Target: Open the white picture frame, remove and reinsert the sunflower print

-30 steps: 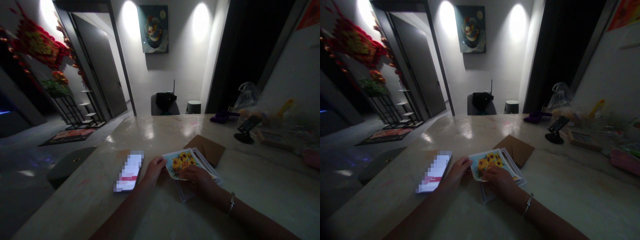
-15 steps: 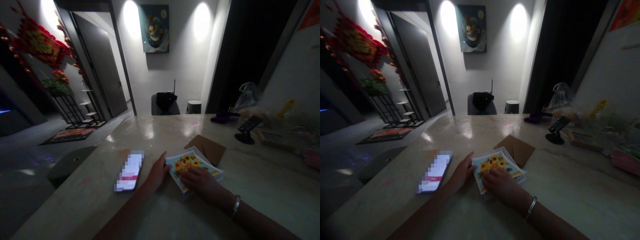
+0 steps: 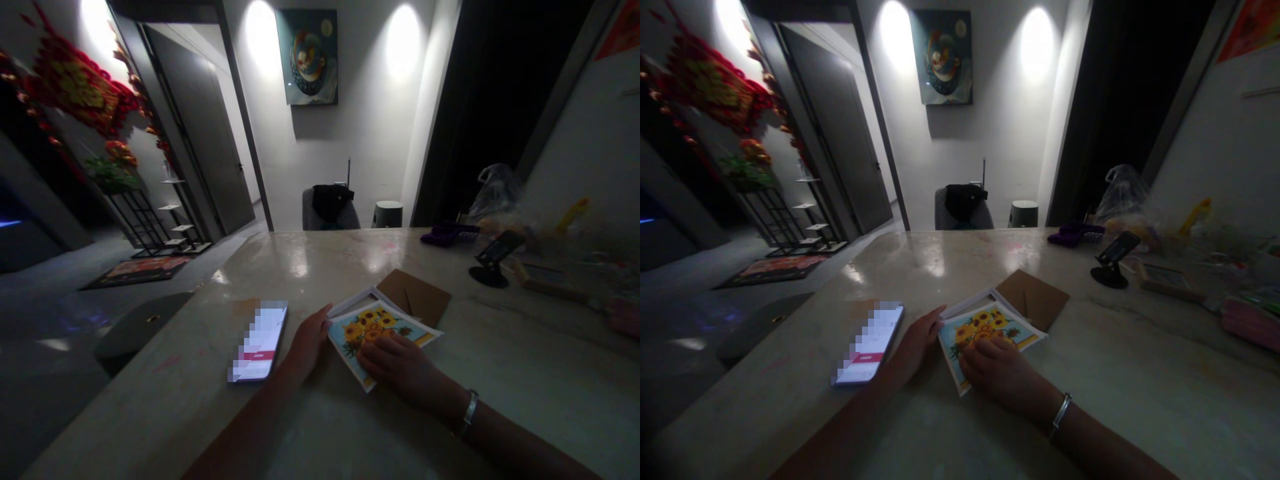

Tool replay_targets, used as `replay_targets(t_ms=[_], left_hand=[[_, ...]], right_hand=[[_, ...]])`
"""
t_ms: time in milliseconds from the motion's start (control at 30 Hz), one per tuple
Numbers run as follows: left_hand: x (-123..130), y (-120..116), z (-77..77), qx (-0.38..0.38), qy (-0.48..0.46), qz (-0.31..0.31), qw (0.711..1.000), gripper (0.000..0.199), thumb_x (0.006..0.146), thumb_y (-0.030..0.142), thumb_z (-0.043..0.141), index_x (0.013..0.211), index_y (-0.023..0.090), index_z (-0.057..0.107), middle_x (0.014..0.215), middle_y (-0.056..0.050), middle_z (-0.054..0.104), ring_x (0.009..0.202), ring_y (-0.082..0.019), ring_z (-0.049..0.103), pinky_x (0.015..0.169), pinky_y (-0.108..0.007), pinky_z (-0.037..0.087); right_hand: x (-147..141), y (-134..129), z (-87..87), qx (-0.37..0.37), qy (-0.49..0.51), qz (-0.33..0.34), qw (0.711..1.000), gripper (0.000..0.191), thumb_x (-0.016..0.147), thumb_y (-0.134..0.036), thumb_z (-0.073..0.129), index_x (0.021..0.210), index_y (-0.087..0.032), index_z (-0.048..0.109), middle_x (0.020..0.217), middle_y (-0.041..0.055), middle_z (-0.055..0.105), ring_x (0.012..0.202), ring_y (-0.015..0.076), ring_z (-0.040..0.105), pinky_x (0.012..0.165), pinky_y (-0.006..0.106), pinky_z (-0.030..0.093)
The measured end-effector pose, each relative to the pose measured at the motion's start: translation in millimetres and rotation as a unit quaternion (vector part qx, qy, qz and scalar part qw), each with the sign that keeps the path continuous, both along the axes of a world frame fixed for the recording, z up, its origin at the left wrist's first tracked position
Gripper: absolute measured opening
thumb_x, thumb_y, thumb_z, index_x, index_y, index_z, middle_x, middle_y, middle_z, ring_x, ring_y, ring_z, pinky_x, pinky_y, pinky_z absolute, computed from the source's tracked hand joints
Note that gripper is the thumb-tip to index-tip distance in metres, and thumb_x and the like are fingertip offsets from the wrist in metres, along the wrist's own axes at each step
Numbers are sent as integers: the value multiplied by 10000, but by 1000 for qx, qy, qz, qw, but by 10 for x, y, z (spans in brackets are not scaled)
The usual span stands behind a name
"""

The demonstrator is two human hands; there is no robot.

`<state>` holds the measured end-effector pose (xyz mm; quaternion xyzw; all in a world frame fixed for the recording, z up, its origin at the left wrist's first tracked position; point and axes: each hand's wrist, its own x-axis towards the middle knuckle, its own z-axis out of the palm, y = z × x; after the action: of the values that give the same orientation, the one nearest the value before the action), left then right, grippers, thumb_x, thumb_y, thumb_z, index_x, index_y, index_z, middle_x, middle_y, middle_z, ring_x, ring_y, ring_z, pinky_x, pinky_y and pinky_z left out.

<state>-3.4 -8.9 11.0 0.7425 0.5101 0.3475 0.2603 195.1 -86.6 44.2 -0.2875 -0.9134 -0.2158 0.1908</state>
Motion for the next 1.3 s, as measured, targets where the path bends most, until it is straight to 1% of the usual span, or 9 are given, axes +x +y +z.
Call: replay_targets(t_ms=[167, 367, 467, 567, 767, 900, 1033, 1167, 1300], left_hand=[[8, -26, 22, -1, -33, -3, 999, 344, 798, 228, 395, 1103, 155, 536, 1060, -79, 608, 956, -183, 546, 859, -320, 391], [47, -54, 67, -6, -29, 20, 999, 333, 791, 235, 420, 1102, 173, 520, 940, -54, 635, 847, -164, 576, 763, -284, 428], [54, -37, 58, 2, 7, 55, 998, 344, 783, 223, 445, 1117, 176, 513, 922, -57, 639, 837, -163, 576, 761, -284, 425], [58, -14, 44, -3, 68, 82, 994, 373, 773, 194, 460, 1142, 171, 509, 1014, -87, 619, 915, -177, 556, 818, -300, 402], [74, -13, 5, 41, 138, 31, 989, 339, 771, 129, 424, 1082, 151, 557, 1090, -87, 578, 1014, -171, 499, 928, -311, 338], [78, -15, -14, 60, 170, 37, 983, 304, 776, 124, 405, 1024, 138, 580, 1049, -91, 562, 994, -170, 495, 915, -314, 358], [77, -26, -6, 61, 191, 35, 979, 309, 780, 116, 392, 1022, 147, 581, 1110, -95, 536, 1054, -185, 464, 947, -339, 333], [68, -28, -13, 67, 170, 31, 983, 311, 790, 125, 371, 1009, 118, 593, 1127, -122, 522, 1065, -197, 466, 949, -344, 340], [47, 2, -45, 67, 156, 42, 985, 315, 797, 132, 356, 994, 127, 602, 1151, -114, 515, 1079, -200, 467, 953, -351, 341]], right_hand=[[12, -13, 13, 14, 5, 9, 1000, 197, 871, -170, 375, 946, -157, 557, 920, 46, 644, 744, 160, 518, 628, 292, 408], [31, -9, 7, -20, 6, 6, 1000, 214, 868, -160, 369, 969, -163, 558, 927, 68, 641, 782, 178, 527, 668, 314, 413], [33, 32, -35, -63, 17, -16, 998, 181, 852, -172, 413, 941, -181, 571, 940, 70, 632, 832, 186, 524, 715, 326, 410], [24, 86, -94, -133, 15, -51, 990, 120, 817, -173, 481, 867, -191, 589, 914, 53, 630, 857, 190, 517, 754, 335, 402], [-39, 157, -206, -238, 35, -48, 970, 121, 791, -160, 498, 827, -196, 607, 886, 39, 614, 852, 170, 511, 722, 290, 399], [-67, 123, -173, -274, 73, -47, 958, 119, 792, -200, 487, 791, -181, 605, 834, 38, 607, 808, 153, 526, 685, 258, 402], [-83, 75, -114, -290, 134, -81, 944, 179, 816, -207, 433, 733, -174, 589, 761, 30, 607, 725, 138, 548, 635, 235, 417], [-23, 109, -99, -272, 272, -105, 917, 182, 817, -202, 410, 794, -179, 589, 776, 45, 622, 691, 142, 571, 629, 248, 445], [136, 182, -31, -201, 458, -130, 856, 150, 795, -250, 436, 817, -193, 573, 795, 47, 626, 739, 163, 582, 673, 282, 461]])
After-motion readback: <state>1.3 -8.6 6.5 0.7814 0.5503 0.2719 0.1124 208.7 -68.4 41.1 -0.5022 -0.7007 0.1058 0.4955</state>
